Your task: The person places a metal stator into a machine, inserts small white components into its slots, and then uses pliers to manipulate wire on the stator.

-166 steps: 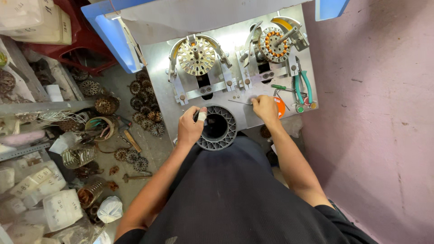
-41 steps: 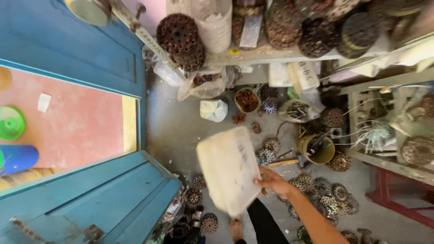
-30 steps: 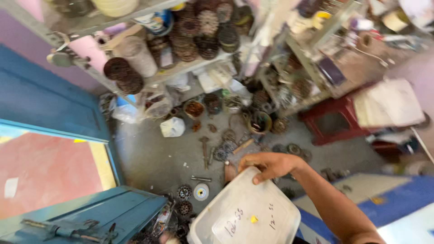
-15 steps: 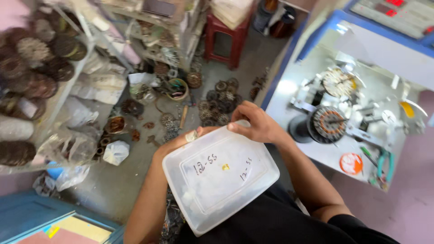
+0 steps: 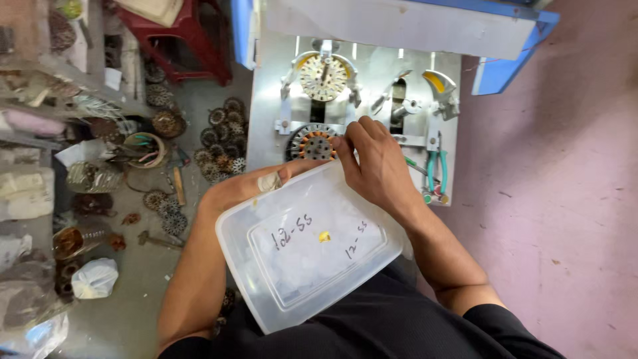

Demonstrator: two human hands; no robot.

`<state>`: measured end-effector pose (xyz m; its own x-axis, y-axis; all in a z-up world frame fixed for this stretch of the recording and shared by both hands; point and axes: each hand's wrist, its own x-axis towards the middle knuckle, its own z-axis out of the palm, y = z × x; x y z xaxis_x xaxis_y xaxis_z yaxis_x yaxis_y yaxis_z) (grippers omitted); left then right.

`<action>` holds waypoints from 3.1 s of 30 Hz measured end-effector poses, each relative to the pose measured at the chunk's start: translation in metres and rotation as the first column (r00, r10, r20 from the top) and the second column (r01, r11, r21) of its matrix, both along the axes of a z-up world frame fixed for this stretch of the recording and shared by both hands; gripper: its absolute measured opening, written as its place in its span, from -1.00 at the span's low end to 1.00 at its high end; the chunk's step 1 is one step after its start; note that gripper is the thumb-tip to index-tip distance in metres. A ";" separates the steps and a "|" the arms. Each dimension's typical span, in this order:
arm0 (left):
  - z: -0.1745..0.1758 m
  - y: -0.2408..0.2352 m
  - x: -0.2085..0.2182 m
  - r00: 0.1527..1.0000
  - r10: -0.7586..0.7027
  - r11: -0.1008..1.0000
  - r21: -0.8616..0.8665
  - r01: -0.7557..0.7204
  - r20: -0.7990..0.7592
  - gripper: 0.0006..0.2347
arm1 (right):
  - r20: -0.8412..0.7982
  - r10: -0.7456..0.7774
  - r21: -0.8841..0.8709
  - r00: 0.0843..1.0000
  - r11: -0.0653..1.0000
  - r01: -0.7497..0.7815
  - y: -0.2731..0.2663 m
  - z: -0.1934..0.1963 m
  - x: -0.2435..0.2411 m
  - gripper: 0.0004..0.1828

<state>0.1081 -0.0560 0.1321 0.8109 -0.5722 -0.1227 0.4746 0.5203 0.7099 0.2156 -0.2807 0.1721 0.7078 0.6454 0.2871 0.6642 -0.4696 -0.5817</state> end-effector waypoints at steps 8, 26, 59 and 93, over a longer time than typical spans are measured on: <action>0.006 -0.027 0.051 0.982 -0.047 0.994 0.103 0.028 0.185 -0.14 | -0.089 -0.108 -0.041 0.990 0.994 0.105 -0.039 0.027 0.043 -0.64; -0.026 -0.019 0.170 0.834 -0.390 0.910 0.299 0.286 0.389 -0.22 | 0.045 -0.575 0.294 0.817 0.789 0.539 -0.130 0.055 -0.065 -0.62; -0.072 -0.157 0.204 0.797 -0.407 0.879 0.429 0.208 0.446 -0.42 | -0.850 -0.118 0.512 0.514 0.050 0.858 -0.139 -0.050 -0.092 0.18; -0.076 -0.031 0.108 0.775 0.412 0.317 0.722 -0.616 0.480 -0.84 | -0.768 0.101 0.639 0.633 0.041 0.768 -0.160 -0.188 0.088 0.08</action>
